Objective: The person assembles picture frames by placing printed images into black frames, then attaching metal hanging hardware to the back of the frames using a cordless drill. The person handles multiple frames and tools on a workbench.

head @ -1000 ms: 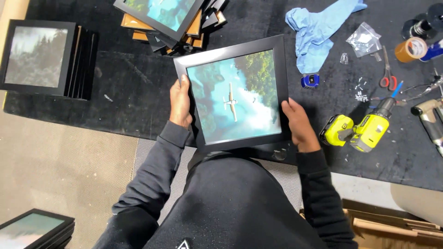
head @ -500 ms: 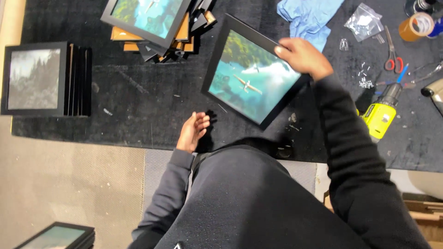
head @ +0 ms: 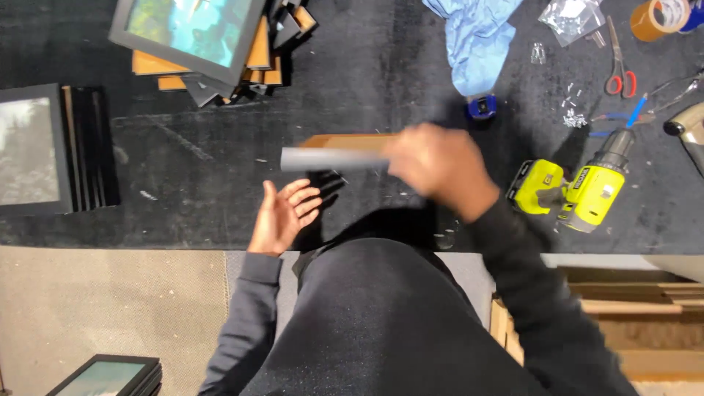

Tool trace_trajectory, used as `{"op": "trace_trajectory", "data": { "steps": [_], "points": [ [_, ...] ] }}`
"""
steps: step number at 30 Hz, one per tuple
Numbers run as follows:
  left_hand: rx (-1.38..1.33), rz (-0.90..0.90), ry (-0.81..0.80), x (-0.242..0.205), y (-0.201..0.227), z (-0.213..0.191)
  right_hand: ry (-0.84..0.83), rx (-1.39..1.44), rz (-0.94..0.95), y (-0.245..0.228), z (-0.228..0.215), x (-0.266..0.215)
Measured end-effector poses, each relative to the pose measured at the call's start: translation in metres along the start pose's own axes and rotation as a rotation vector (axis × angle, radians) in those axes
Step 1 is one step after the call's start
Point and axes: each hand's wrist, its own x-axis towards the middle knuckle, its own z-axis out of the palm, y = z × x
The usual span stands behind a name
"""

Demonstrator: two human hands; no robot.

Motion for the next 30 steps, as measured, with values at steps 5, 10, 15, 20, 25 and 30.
{"op": "trace_trajectory", "data": {
  "steps": [5, 10, 15, 20, 25, 30],
  "points": [
    [0.072, -0.114, 0.011, -0.014, 0.005, 0.006, -0.152, -0.041, -0.145, -0.021, 0.041, -0.079],
    [0.453, -0.145, 0.051, 0.064, -0.066, -0.078, -0.354, 0.336, 0.02, 0.007, 0.089, -0.11],
    [0.706, -0.072, 0.219, 0.111, -0.107, -0.092, 0.304, 0.562, 0.646, 0.102, 0.143, -0.087],
    [1.414, -0.066, 0.147, 0.088, -0.076, -0.04, 0.224, 0.154, 0.956, 0.203, 0.162, -0.061],
    [1.825, -0.002, 0.231, 0.065, -0.058, 0.0, 0.075, -0.044, 0.68, 0.259, 0.185, -0.059],
    [1.444, 0.374, 0.269, 0.041, -0.066, 0.016, 0.356, 0.16, 0.871, 0.199, 0.17, -0.068]
  ]
}}
